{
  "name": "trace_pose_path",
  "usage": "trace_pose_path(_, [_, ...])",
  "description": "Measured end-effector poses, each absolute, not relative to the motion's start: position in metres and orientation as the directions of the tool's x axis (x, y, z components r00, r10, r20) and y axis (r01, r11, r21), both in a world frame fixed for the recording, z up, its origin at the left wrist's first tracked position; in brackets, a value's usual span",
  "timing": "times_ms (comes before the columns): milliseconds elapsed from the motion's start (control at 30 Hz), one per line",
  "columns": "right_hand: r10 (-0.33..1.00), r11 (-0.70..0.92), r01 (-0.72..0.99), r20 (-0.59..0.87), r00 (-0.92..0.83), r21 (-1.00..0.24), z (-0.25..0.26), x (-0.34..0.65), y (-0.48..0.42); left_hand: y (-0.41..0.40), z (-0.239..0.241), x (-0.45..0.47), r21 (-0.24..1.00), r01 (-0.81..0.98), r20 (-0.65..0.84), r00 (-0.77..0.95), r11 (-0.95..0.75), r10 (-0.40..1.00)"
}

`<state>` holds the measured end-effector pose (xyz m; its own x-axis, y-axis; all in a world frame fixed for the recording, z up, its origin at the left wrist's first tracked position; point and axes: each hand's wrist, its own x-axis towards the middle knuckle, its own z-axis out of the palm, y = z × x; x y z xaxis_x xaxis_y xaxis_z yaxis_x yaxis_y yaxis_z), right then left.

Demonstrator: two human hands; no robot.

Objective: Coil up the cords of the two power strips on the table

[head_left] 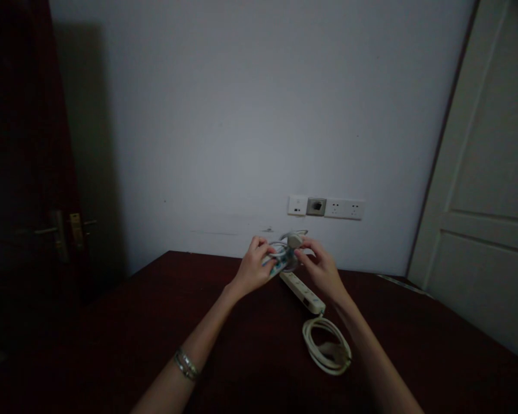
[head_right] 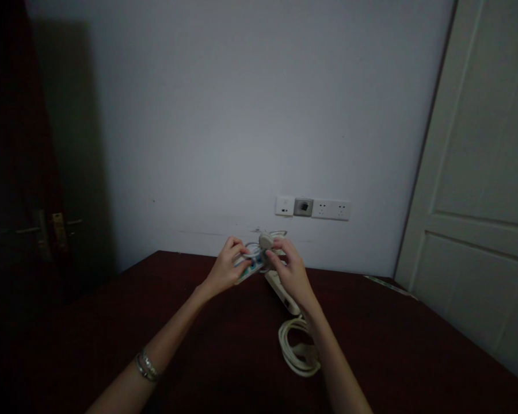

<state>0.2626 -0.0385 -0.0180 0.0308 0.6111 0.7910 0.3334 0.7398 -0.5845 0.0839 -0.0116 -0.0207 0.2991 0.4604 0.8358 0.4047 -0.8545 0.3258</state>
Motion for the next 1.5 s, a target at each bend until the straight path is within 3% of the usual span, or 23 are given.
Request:
trace_pose_path(167, [0.675, 0.698, 0.229, 0.73, 0.103, -0.678, -0.014, 0.271, -0.04, 0.005, -0.024, 0.084, 0.582, 0.309, 0.769, 0.092, -0.752, 0.633])
trace_pose_path(333, [0.623, 0.736, 0.443, 0.768, -0.149, -0.512, -0.016, 0.268, -0.042, 0.01, -0.03, 0.084, 0.66, 0.222, 0.724, 0.067, -0.717, 0.687])
trace_pose_path(467, [0.64, 0.699, 0.552, 0.742, -0.201, -0.454, -0.017, 0.265, -0.042, 0.007, -0.031, 0.086, 0.703, 0.155, 0.678, 0.148, -0.694, 0.72])
trace_pose_path(767, [0.662, 0.684, 0.6, 0.699, -0.272, -0.414, -0.015, 0.267, -0.045, 0.01, -0.03, 0.084, 0.691, 0.142, 0.698, 0.125, -0.708, 0.706])
trace_pose_path(933, [0.618, 0.689, 0.62, 0.752, -0.23, -0.376, -0.02, 0.264, -0.041, 0.007, -0.029, 0.084, 0.644, 0.159, 0.742, 0.111, -0.749, 0.661])
trace_pose_path(1167, [0.67, 0.611, 0.577, 0.743, -0.011, -0.542, -0.019, 0.259, -0.044, -0.006, -0.03, 0.083, 0.573, 0.226, 0.784, 0.129, -0.788, 0.607])
trace_pose_path(1500, [0.613, 0.683, 0.593, 0.776, -0.149, -0.426, -0.016, 0.261, -0.047, -0.018, -0.019, 0.083, 0.578, 0.243, 0.766, 0.169, -0.779, 0.621])
